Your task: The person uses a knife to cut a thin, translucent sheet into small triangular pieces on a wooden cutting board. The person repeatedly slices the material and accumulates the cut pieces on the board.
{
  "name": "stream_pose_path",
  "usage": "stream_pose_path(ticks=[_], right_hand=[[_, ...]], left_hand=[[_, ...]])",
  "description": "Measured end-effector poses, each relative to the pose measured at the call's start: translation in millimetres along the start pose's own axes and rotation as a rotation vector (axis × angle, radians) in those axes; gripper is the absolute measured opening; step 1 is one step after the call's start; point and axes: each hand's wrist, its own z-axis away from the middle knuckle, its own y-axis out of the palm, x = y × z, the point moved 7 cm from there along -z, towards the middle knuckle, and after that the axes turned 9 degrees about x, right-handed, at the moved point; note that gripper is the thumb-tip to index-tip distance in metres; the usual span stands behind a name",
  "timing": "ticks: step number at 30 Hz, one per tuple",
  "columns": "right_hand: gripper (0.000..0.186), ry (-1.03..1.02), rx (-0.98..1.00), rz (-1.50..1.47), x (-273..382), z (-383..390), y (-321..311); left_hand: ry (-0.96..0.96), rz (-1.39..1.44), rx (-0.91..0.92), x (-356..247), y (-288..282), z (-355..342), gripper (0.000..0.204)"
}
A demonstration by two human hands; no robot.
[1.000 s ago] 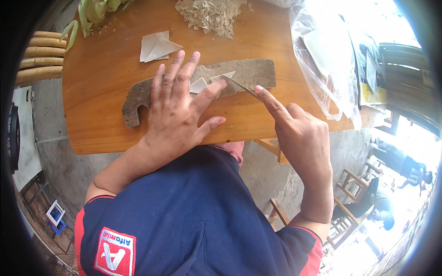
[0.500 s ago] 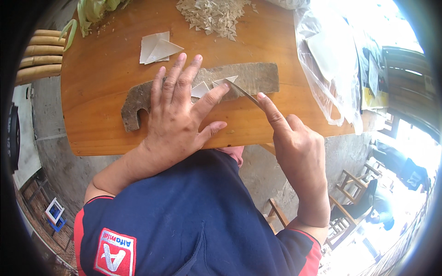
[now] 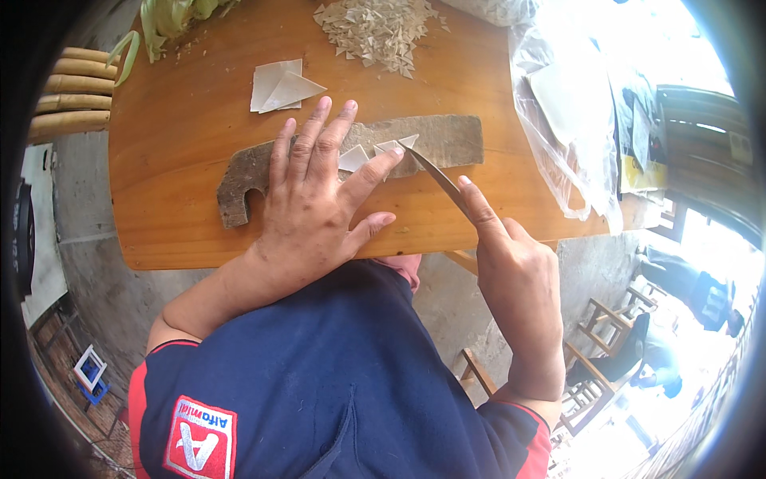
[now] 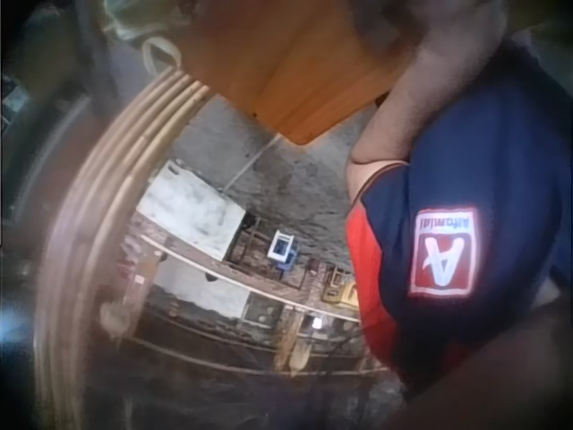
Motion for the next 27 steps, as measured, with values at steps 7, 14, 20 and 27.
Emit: stream_pose_path(ticks=[7,14,20,27], right_hand=[[0.058,-0.025,-0.101,-0.308,0.1,8.4,10.5],[0.061,-0.022,-0.072,-0.33,12.8,-2.7,16.6],[0.065,-0.057,-0.122,-0.293,17.2,-5.8,17.5],[0.07,-0.083,-0.145,-0.226,25.2,-4.4,18.6]], left_hand=[[-0.019,0.038,0.006,-0.8,-0.8,-3.1,0.074],[-0.023,0.002,0.015,-2.0,1.9,-6.3,0.075],[-0.031,-0.004,-0.003,-1.8,2.1,-6.1,0.074],[-0.028,0.003,-0.009,-1.8,1.2,-6.4,0.073]])
